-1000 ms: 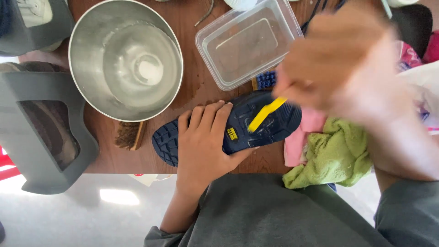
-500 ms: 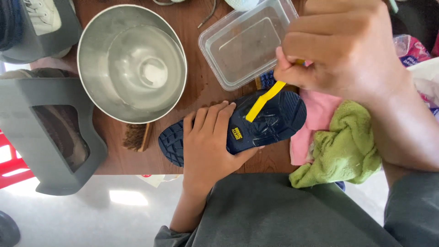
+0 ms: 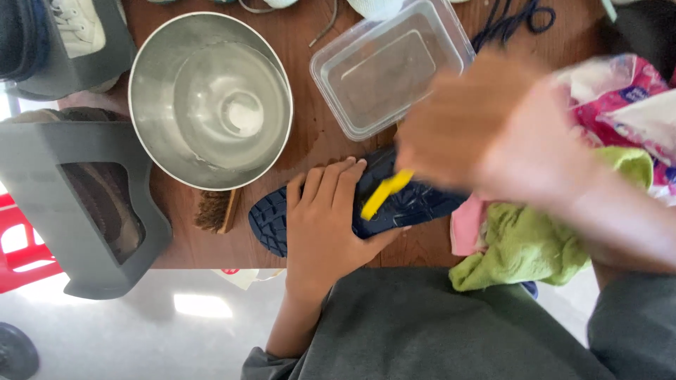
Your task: Brushing and cleaning the sole of a shoe using a small brush and a cloth.
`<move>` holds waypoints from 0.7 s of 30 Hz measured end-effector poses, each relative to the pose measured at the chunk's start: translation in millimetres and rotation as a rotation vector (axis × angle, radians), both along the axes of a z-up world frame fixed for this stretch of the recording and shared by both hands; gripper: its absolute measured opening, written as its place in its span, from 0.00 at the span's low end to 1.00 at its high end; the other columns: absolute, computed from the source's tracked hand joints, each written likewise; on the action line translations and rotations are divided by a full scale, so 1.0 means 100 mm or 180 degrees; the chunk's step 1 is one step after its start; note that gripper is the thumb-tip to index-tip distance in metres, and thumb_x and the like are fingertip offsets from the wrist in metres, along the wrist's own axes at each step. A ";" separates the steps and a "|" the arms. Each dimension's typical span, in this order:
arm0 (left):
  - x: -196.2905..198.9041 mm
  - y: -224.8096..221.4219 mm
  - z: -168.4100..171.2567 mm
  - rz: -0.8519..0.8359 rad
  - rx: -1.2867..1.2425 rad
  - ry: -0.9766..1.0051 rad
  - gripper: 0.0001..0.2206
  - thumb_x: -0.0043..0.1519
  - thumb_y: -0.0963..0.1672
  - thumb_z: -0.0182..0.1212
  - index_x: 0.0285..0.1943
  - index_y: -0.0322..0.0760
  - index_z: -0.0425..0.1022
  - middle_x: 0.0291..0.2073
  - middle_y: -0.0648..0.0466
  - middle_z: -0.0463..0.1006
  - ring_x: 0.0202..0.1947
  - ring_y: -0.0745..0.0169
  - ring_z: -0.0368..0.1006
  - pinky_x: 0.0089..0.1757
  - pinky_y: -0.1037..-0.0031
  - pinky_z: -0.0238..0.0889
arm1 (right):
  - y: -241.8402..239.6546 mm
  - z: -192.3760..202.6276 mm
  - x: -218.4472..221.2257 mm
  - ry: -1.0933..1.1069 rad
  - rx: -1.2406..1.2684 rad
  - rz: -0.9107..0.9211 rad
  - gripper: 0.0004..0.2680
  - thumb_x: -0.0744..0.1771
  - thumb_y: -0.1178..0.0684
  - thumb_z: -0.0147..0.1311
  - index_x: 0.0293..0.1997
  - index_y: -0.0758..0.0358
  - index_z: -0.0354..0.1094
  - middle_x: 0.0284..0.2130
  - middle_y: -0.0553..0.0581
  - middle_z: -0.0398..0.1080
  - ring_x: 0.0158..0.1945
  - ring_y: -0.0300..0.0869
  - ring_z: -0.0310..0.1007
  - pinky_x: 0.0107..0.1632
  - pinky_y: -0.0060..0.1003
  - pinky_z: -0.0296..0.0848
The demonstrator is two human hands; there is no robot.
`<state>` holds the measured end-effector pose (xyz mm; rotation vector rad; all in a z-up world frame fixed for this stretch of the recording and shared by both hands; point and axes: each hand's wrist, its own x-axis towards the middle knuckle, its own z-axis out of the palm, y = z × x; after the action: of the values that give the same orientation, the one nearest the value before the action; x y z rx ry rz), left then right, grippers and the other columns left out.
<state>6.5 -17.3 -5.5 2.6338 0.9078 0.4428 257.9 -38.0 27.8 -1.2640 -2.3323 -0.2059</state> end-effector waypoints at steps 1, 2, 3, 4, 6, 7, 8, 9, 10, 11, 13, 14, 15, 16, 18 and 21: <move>0.00 0.00 0.01 0.0006 -0.0019 -0.0014 0.34 0.56 0.62 0.62 0.58 0.34 0.74 0.51 0.49 0.78 0.51 0.48 0.72 0.54 0.56 0.59 | 0.01 0.04 0.12 0.0026 -0.0149 -0.0129 0.15 0.70 0.66 0.63 0.25 0.53 0.66 0.18 0.48 0.58 0.24 0.39 0.52 0.29 0.37 0.53; 0.00 0.00 0.01 0.0028 -0.0028 -0.0039 0.34 0.56 0.62 0.62 0.58 0.33 0.74 0.51 0.49 0.79 0.52 0.48 0.72 0.54 0.56 0.58 | 0.03 0.09 0.25 0.0039 -0.0287 -0.0241 0.14 0.72 0.65 0.67 0.29 0.54 0.71 0.22 0.50 0.64 0.25 0.44 0.58 0.30 0.44 0.55; -0.01 0.00 0.03 0.0016 -0.0034 -0.0035 0.34 0.56 0.62 0.62 0.58 0.33 0.74 0.51 0.49 0.79 0.52 0.48 0.72 0.54 0.56 0.58 | 0.01 0.10 0.20 0.0043 -0.0293 -0.0253 0.14 0.72 0.65 0.67 0.29 0.54 0.71 0.22 0.50 0.64 0.25 0.44 0.58 0.30 0.44 0.55; 0.00 0.00 0.03 0.0010 -0.0050 -0.0033 0.35 0.56 0.62 0.62 0.58 0.33 0.74 0.51 0.49 0.78 0.52 0.47 0.72 0.54 0.55 0.58 | 0.03 0.12 0.18 0.0042 -0.0226 -0.0144 0.15 0.72 0.65 0.62 0.26 0.54 0.66 0.20 0.49 0.58 0.25 0.44 0.54 0.30 0.43 0.52; 0.01 0.01 0.04 0.0013 -0.0059 -0.0029 0.35 0.56 0.63 0.62 0.58 0.33 0.74 0.51 0.48 0.78 0.52 0.47 0.72 0.54 0.55 0.58 | 0.04 0.13 0.14 0.0044 -0.0153 -0.0025 0.17 0.72 0.65 0.56 0.23 0.53 0.61 0.18 0.49 0.52 0.24 0.43 0.50 0.30 0.42 0.50; 0.01 0.01 0.03 0.0034 -0.0055 -0.0014 0.35 0.56 0.63 0.60 0.58 0.33 0.74 0.51 0.49 0.78 0.52 0.48 0.72 0.54 0.56 0.58 | 0.03 0.12 0.14 0.0031 -0.0171 0.0070 0.17 0.70 0.68 0.55 0.21 0.53 0.60 0.15 0.48 0.51 0.21 0.39 0.47 0.26 0.37 0.49; 0.00 -0.01 0.02 0.0011 -0.0076 0.0017 0.34 0.57 0.63 0.58 0.58 0.34 0.73 0.52 0.49 0.78 0.52 0.49 0.72 0.54 0.56 0.58 | -0.03 0.10 0.12 0.0036 -0.0214 0.0121 0.18 0.67 0.71 0.54 0.18 0.53 0.59 0.11 0.46 0.49 0.18 0.34 0.44 0.23 0.32 0.49; 0.00 -0.01 0.03 -0.0023 -0.0096 0.0035 0.34 0.57 0.63 0.58 0.58 0.34 0.73 0.52 0.49 0.78 0.52 0.49 0.72 0.54 0.56 0.58 | -0.03 0.14 0.20 0.0055 -0.0234 0.0087 0.18 0.67 0.71 0.54 0.18 0.53 0.59 0.11 0.46 0.49 0.18 0.34 0.44 0.23 0.32 0.49; 0.00 0.00 0.03 -0.0015 -0.0082 0.0018 0.35 0.56 0.62 0.61 0.59 0.34 0.73 0.52 0.49 0.78 0.52 0.48 0.72 0.54 0.56 0.58 | -0.01 0.19 0.29 0.0078 -0.0404 -0.0031 0.19 0.69 0.72 0.58 0.19 0.56 0.59 0.14 0.49 0.52 0.21 0.40 0.47 0.26 0.38 0.48; 0.01 0.01 0.04 -0.0006 -0.0068 0.0001 0.36 0.55 0.62 0.64 0.59 0.33 0.73 0.53 0.49 0.79 0.53 0.48 0.72 0.55 0.55 0.59 | 0.01 0.24 0.38 0.0101 -0.0574 -0.0149 0.21 0.71 0.73 0.63 0.21 0.58 0.59 0.18 0.51 0.56 0.24 0.45 0.50 0.29 0.44 0.48; 0.01 0.01 0.05 0.0006 -0.0086 0.0016 0.36 0.55 0.63 0.64 0.59 0.33 0.73 0.53 0.49 0.78 0.53 0.48 0.72 0.55 0.55 0.59 | 0.04 0.18 0.35 0.0154 -0.0416 0.0054 0.17 0.70 0.69 0.62 0.23 0.56 0.66 0.17 0.50 0.60 0.22 0.43 0.53 0.27 0.43 0.50; 0.01 0.01 0.05 0.0015 -0.0123 0.0040 0.36 0.54 0.63 0.64 0.59 0.33 0.73 0.53 0.49 0.78 0.53 0.48 0.71 0.55 0.55 0.58 | 0.07 0.15 0.33 0.0217 -0.0279 0.0257 0.13 0.70 0.66 0.61 0.25 0.54 0.74 0.16 0.48 0.63 0.20 0.41 0.57 0.24 0.43 0.53; 0.02 0.01 0.03 0.0036 -0.0111 0.0030 0.36 0.54 0.63 0.64 0.59 0.33 0.73 0.53 0.49 0.78 0.53 0.48 0.71 0.55 0.55 0.58 | 0.08 0.13 0.29 0.0205 -0.0268 0.0277 0.13 0.70 0.66 0.61 0.25 0.54 0.74 0.16 0.48 0.63 0.20 0.41 0.57 0.24 0.43 0.53; 0.01 0.01 0.02 0.0016 -0.0088 0.0056 0.36 0.55 0.63 0.62 0.59 0.33 0.73 0.53 0.49 0.78 0.53 0.48 0.71 0.55 0.55 0.58 | 0.06 0.09 0.22 0.0118 -0.0218 0.0305 0.16 0.70 0.66 0.60 0.22 0.52 0.65 0.15 0.47 0.57 0.20 0.39 0.51 0.26 0.38 0.51; 0.00 0.00 0.02 -0.0033 -0.0082 0.0096 0.36 0.56 0.63 0.60 0.60 0.33 0.73 0.53 0.48 0.78 0.53 0.47 0.72 0.54 0.55 0.59 | 0.06 0.13 0.26 0.0046 -0.0185 0.0302 0.20 0.70 0.66 0.59 0.19 0.49 0.56 0.14 0.46 0.50 0.21 0.37 0.46 0.27 0.33 0.49; 0.00 0.01 0.05 0.0006 -0.0065 0.0024 0.35 0.55 0.62 0.65 0.58 0.33 0.73 0.53 0.49 0.79 0.53 0.48 0.72 0.54 0.55 0.60 | 0.07 0.24 0.47 0.0521 -0.0666 0.0750 0.13 0.70 0.63 0.65 0.24 0.64 0.69 0.20 0.54 0.65 0.22 0.44 0.59 0.29 0.44 0.60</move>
<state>6.8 -15.9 -0.2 2.6182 0.9124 0.4219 305.2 -30.9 51.5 -1.0413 -2.3794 0.2164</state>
